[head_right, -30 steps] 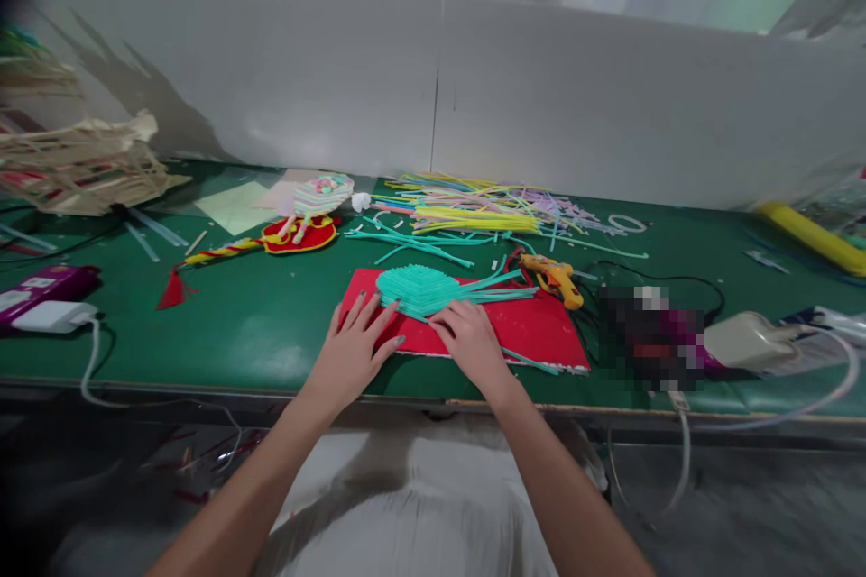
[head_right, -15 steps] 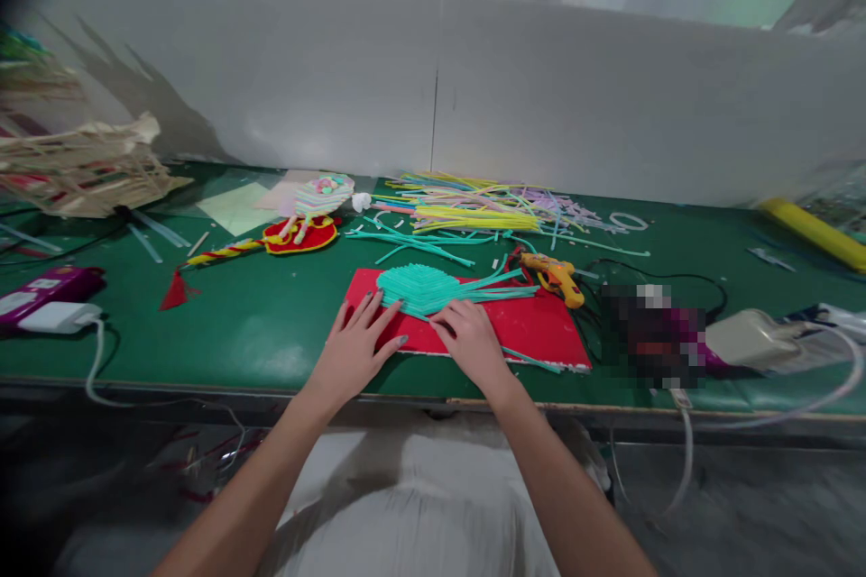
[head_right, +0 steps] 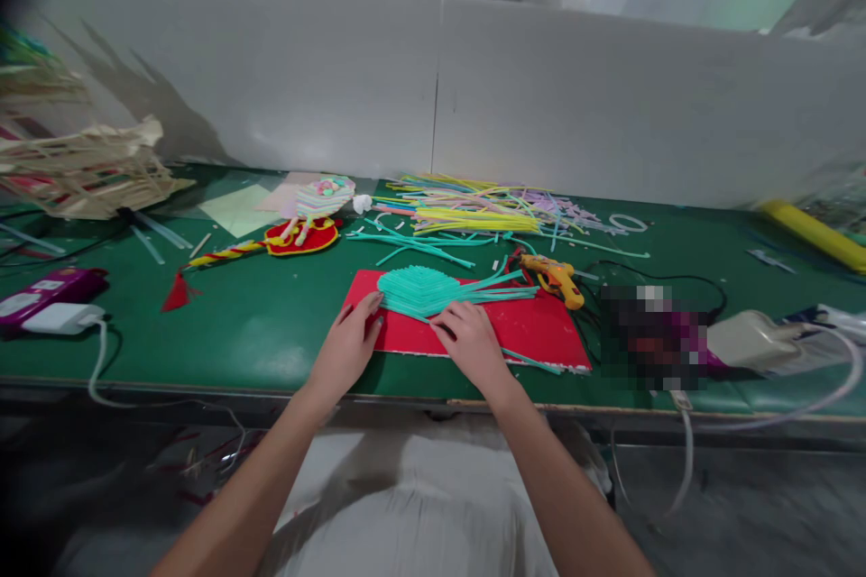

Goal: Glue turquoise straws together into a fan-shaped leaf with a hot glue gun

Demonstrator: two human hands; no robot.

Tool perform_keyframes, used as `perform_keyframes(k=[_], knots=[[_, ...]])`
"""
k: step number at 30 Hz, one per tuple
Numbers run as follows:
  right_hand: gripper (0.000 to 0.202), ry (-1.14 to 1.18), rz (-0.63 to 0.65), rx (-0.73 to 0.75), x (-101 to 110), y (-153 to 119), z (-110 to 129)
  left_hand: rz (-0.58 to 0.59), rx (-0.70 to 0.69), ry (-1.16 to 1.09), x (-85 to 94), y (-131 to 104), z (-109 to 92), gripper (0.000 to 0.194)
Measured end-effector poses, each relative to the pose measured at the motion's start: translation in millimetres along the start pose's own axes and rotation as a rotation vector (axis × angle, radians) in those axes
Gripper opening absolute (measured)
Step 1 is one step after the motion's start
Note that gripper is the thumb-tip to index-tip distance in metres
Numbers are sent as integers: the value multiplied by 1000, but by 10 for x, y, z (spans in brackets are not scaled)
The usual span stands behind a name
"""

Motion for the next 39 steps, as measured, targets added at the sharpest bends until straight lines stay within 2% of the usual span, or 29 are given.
perform_keyframes(k=[5, 8, 10, 13, 19, 39], knots=[[16, -2, -4, -3, 19, -3, 13, -66, 4, -96, 48, 74, 79, 38], [16, -9, -5, 1, 22, -10, 18, -102, -21, -30, 82, 48, 29, 39], [16, -20, 1, -1, 15, -13, 11, -83, -63, 65, 64, 5, -61, 42], [14, -39, 12, 2, 2, -12, 10, 6, -123, 200, -26, -61, -194, 49], [14, -49, 8, 6, 26, -2, 44, 119, -125, 355, -115, -94, -261, 52], [18, -24, 8, -19, 1, 55, 26, 105, -151, 424, -101, -116, -294, 53]])
Point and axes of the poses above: each hand's wrist, its own y-axis towards the middle knuckle, its own x-axis out of the back of the hand, z = x × y, the point moved 9 cm from there along y, towards the middle knuckle, and after that the axes turned 1 degree about -z, right-handed, at the moved point
